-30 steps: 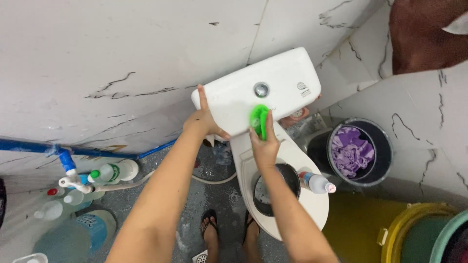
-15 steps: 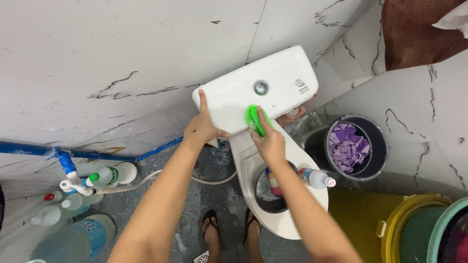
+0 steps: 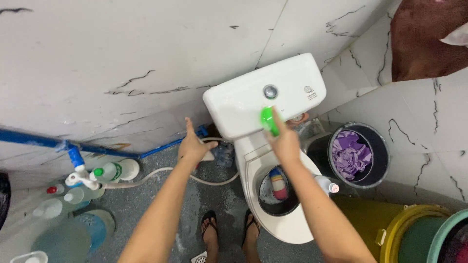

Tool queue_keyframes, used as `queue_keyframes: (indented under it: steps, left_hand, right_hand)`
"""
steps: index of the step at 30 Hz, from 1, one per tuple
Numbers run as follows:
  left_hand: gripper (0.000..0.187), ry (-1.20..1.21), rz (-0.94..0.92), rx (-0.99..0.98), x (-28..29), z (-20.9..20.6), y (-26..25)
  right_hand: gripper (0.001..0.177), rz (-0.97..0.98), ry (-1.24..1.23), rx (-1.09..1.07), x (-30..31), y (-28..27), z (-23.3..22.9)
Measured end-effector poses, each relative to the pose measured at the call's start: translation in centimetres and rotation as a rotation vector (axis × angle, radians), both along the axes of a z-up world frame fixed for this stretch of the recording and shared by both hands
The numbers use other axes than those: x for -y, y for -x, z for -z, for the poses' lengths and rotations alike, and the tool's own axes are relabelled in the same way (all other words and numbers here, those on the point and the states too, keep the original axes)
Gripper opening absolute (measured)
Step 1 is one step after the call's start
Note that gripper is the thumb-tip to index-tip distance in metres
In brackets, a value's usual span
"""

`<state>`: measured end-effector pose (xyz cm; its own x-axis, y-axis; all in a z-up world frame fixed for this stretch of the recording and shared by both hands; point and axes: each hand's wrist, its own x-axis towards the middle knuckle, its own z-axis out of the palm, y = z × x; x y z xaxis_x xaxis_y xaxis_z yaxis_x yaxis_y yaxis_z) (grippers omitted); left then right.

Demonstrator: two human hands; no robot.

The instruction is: Cleaning the toilet tank, lid, seat, and surrounding wall tiles with cleaning solution and brushes.

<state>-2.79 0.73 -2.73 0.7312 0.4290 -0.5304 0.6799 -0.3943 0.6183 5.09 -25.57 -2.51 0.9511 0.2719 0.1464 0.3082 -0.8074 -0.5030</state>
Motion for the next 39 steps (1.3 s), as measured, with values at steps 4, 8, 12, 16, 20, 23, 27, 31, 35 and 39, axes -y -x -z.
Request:
queue_keyframes:
  steps: [4,8,12,16,20,23,27,31,35,39]
  left_hand:
    - [0.119,0.110,-0.100,-0.056,1.5,-3.1,0.0]
    - [0.092,0.028,-0.103,0.155,1.2,2.6,-0.3]
    - [0.070,-0.026,-0.068,0.367,1.9,4.6,-1.1]
    - [0.061,-0.030,-0.067,0.358,2.3,2.4,-1.2]
    - [0.064,-0.024,-0.150,0.423,2.1,1.2,-1.2]
    - [0.075,0.145,-0.279,0.433,2.0,-1.1,-0.7]
    - [0.085,0.557,-0.534,0.449,2.3,-1.4,-0.2]
    - [0.080,0.594,-0.597,0.511,2.8,4.0,0.8]
    - [0.062,0.663,-0.648,0.606,5.5,4.1,2.2]
    - [0.046,0.806,-0.637,0.599,10.0,1.0,2.9]
  right_hand:
    - [0.077,-0.070,0.100,-0.216,-5.2,3.2,-3.4]
    - [0.081,-0.235,0.105,-0.219,-8.4,1.2,-2.6]
    - [0.081,-0.222,0.099,-0.065,-12.1,-3.0,-1.6]
    - [0.084,-0.241,0.114,-0.032,-13.4,-4.2,-3.4]
    - [0.080,-0.272,0.168,0.085,-10.6,-7.5,-2.7]
    - [0.080,-0.305,0.140,0.281,-8.5,-8.7,-3.0]
    - [0.072,-0.445,0.135,0.369,-6.6,-8.5,-2.3]
    - [0.056,-0.419,0.020,0.387,-6.3,-5.6,-1.1]
    - [0.052,-0.331,-0.133,0.478,-5.7,-1.2,-0.8]
    - [0.044,-0.210,-0.370,0.237,-4.6,6.3,-0.9]
